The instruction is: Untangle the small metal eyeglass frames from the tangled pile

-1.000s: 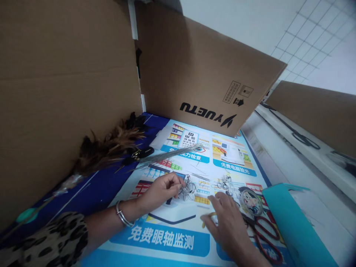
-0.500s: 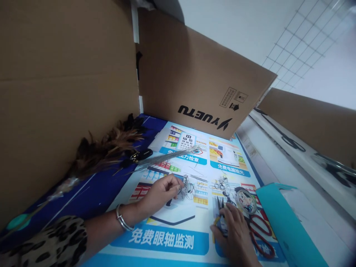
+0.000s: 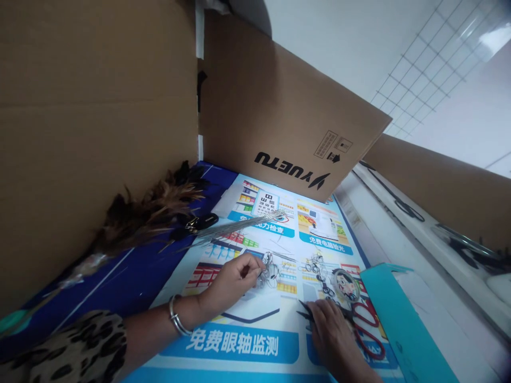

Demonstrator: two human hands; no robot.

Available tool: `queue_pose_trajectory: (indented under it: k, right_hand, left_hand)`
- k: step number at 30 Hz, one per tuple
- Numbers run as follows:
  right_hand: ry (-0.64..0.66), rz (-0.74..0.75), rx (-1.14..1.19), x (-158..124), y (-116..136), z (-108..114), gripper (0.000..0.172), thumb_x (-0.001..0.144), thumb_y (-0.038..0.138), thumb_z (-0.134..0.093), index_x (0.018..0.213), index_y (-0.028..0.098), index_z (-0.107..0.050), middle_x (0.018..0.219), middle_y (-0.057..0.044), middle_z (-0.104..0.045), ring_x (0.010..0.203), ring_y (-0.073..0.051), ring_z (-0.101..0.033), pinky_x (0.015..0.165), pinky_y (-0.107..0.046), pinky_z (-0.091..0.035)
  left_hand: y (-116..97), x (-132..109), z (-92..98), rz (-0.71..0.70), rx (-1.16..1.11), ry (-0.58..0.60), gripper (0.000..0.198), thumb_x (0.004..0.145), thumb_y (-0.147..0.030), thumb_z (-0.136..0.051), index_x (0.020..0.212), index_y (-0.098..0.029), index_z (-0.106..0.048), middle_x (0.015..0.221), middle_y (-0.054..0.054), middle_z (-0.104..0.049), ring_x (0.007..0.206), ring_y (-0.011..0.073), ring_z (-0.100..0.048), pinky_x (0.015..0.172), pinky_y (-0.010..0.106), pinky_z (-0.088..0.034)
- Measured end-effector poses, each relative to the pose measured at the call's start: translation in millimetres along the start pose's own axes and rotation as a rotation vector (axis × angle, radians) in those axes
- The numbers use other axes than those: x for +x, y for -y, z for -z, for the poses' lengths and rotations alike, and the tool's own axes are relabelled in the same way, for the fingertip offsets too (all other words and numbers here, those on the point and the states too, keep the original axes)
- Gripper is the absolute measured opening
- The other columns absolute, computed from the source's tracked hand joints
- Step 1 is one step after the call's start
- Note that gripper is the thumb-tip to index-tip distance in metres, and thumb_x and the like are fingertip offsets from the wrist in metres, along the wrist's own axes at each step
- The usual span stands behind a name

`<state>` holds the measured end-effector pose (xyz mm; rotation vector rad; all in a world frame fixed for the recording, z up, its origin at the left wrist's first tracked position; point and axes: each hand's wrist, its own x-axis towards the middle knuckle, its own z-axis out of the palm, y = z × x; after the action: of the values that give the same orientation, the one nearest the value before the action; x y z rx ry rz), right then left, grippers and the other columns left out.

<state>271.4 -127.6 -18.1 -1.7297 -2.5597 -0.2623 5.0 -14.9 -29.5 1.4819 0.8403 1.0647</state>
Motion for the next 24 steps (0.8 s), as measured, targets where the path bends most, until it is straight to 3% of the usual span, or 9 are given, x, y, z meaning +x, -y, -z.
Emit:
queue_pose_trajectory:
  k: [5,8,12,15,17,21,24]
  right_hand:
    - [0.018,-0.007,0.094,7,4,4,0.043,0.069,0.001,-0.045,0.108,0.015,-0.055,0.096,-0.012,-0.056,0.092,-0.028,-0.052,0.082,-0.047,-0.046]
    - [-0.045,0.027,0.254,15,7,7,0.043,0.072,0.003,-0.044,0.112,0.016,-0.052,0.099,-0.012,-0.055,0.093,-0.027,-0.053,0.084,-0.047,-0.045]
    - [-0.253,-0.030,0.646,34,9,23,0.040,0.078,0.010,-0.047,0.116,0.024,-0.047,0.109,-0.010,-0.054,0.104,-0.026,-0.051,0.088,-0.044,-0.045]
    - [-0.189,-0.215,1.055,50,11,33,0.026,0.084,0.019,-0.045,0.110,0.023,-0.049,0.107,-0.009,-0.055,0.097,-0.023,-0.055,0.079,-0.037,-0.051]
    - [-0.204,-0.301,1.195,57,11,30,0.021,0.086,0.023,-0.044,0.106,0.020,-0.050,0.101,-0.009,-0.056,0.093,-0.023,-0.056,0.075,-0.036,-0.051]
    - [-0.286,-0.414,1.158,56,11,10,0.016,0.081,0.023,-0.050,0.097,0.019,-0.051,0.095,-0.006,-0.055,0.090,-0.021,-0.053,0.077,-0.034,-0.046]
    - [-0.194,-0.440,1.145,49,18,3,0.011,0.084,0.027,-0.048,0.089,0.018,-0.053,0.092,-0.006,-0.055,0.089,-0.020,-0.052,0.078,-0.033,-0.042]
  left_hand:
    - [-1,-1,0.1,-0.009,0.002,0.007,0.013,0.080,-0.015,-0.048,0.066,-0.016,-0.048,0.086,0.004,-0.060,0.074,0.0137,-0.055,0.065,0.026,-0.043]
    - [-1,-1,0.3,-0.014,0.017,-0.001,0.014,0.079,-0.014,-0.048,0.066,-0.016,-0.048,0.085,0.003,-0.059,0.079,0.0148,-0.056,0.070,0.027,-0.042]
    - [-2,0,0.5,0.014,0.014,0.005,0.014,0.080,-0.013,-0.047,0.066,-0.016,-0.047,0.087,0.003,-0.058,0.078,0.0137,-0.055,0.069,0.026,-0.042]
    - [-3,1,0.7,0.030,0.011,-0.001,0.013,0.080,-0.014,-0.047,0.068,-0.016,-0.047,0.088,0.003,-0.058,0.077,0.0130,-0.054,0.067,0.025,-0.042]
    - [-3,1,0.7,0.035,0.012,-0.008,0.013,0.081,-0.015,-0.047,0.069,-0.017,-0.047,0.088,0.003,-0.058,0.077,0.0130,-0.054,0.066,0.024,-0.042]
    - [-2,1,0.2,0.032,0.024,-0.019,0.014,0.082,-0.018,-0.048,0.069,-0.017,-0.047,0.087,0.002,-0.058,0.077,0.0131,-0.055,0.067,0.025,-0.042]
    - [-1,2,-0.1,0.023,0.053,-0.027,0.015,0.082,-0.017,-0.048,0.067,-0.016,-0.048,0.088,0.003,-0.058,0.079,0.0134,-0.055,0.070,0.025,-0.042]
